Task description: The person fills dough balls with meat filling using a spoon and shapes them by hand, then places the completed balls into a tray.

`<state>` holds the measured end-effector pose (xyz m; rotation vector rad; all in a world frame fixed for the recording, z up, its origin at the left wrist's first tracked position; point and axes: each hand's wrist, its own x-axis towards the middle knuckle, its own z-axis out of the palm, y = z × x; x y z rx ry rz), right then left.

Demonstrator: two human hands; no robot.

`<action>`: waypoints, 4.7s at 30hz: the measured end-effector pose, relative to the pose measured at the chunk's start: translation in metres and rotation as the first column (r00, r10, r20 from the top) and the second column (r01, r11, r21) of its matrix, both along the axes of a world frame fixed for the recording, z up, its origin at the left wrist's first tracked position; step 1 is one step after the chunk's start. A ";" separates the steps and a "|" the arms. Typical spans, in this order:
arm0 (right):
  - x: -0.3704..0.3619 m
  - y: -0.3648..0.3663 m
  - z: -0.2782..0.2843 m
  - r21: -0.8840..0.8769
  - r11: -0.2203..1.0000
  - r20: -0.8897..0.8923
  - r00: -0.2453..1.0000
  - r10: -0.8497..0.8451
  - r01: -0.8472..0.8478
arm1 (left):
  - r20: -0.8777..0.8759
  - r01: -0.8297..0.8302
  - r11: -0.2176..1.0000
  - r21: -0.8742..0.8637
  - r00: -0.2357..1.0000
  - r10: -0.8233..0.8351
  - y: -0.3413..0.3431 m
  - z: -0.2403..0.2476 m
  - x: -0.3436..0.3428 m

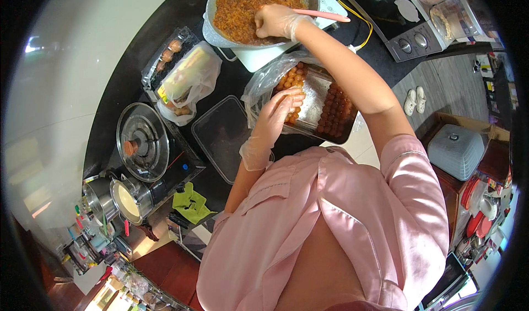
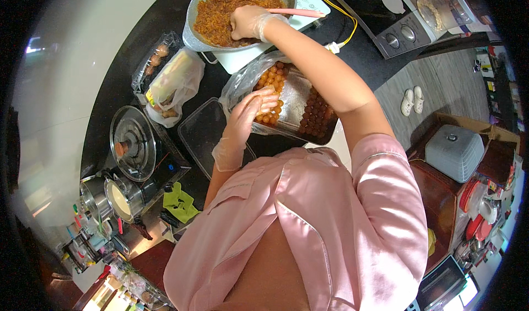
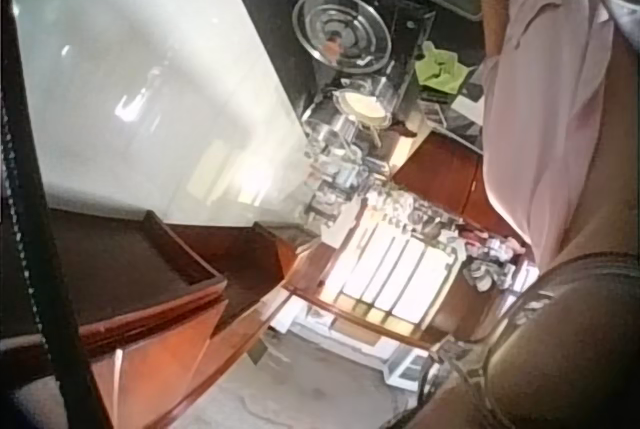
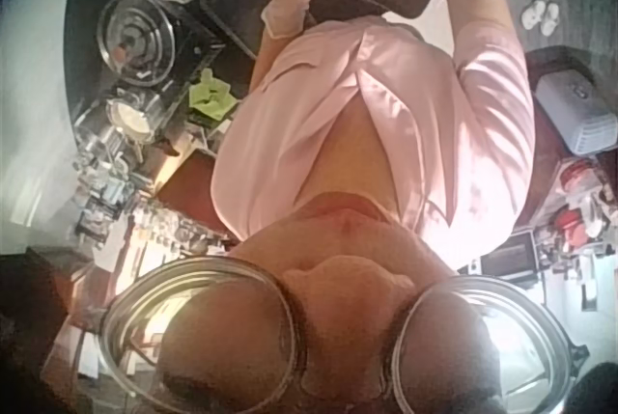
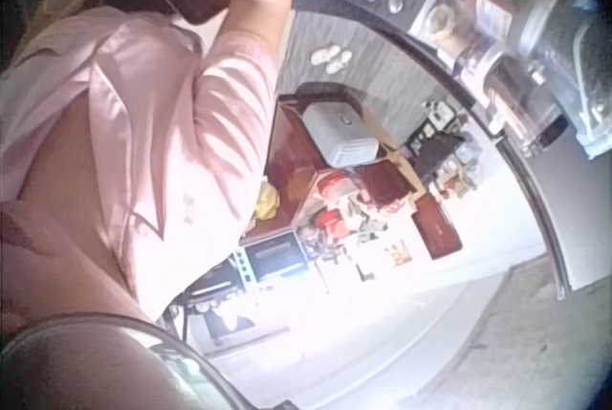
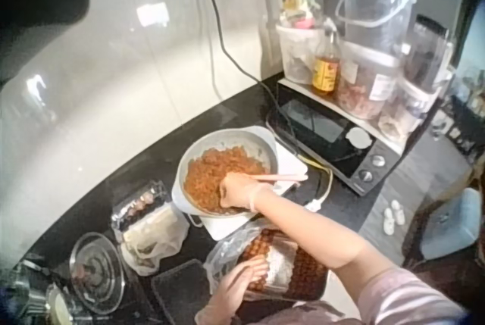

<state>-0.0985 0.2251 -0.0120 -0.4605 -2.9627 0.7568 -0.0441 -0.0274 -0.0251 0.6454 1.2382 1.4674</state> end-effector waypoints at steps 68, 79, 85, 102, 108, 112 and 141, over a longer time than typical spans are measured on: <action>0.049 0.012 0.034 -0.833 0.524 -0.436 0.794 -0.423 -0.178 | -0.171 -0.026 0.997 0.066 0.985 0.037 0.124 0.038 -0.155; 0.050 0.010 0.039 -0.271 0.962 -0.527 0.842 -0.117 -0.035 | 0.235 -0.066 0.985 0.161 0.972 0.027 0.133 0.032 -0.145; 0.058 0.003 0.047 -0.021 0.999 -0.571 0.820 -0.037 0.031 | 0.429 -0.086 0.975 0.204 0.903 -0.010 0.127 0.033 -0.147; 0.054 0.002 0.053 -0.016 1.000 -0.664 0.747 -0.020 0.013 | 0.398 0.026 0.993 0.119 0.915 -0.071 0.122 0.037 -0.156; 0.053 0.006 0.055 0.094 0.995 -0.655 0.755 0.040 0.029 | 0.076 -0.099 0.972 0.211 0.994 0.085 0.123 0.049 -0.144; 0.052 -0.003 0.057 -0.035 0.998 -0.673 0.738 -0.060 0.049 | -0.067 -0.060 0.990 0.126 0.995 0.068 0.125 0.055 -0.148; -0.034 0.093 -0.002 0.338 0.903 0.414 0.820 -0.396 0.266 | 0.030 -0.196 0.975 0.105 0.981 0.194 0.104 0.039 -0.176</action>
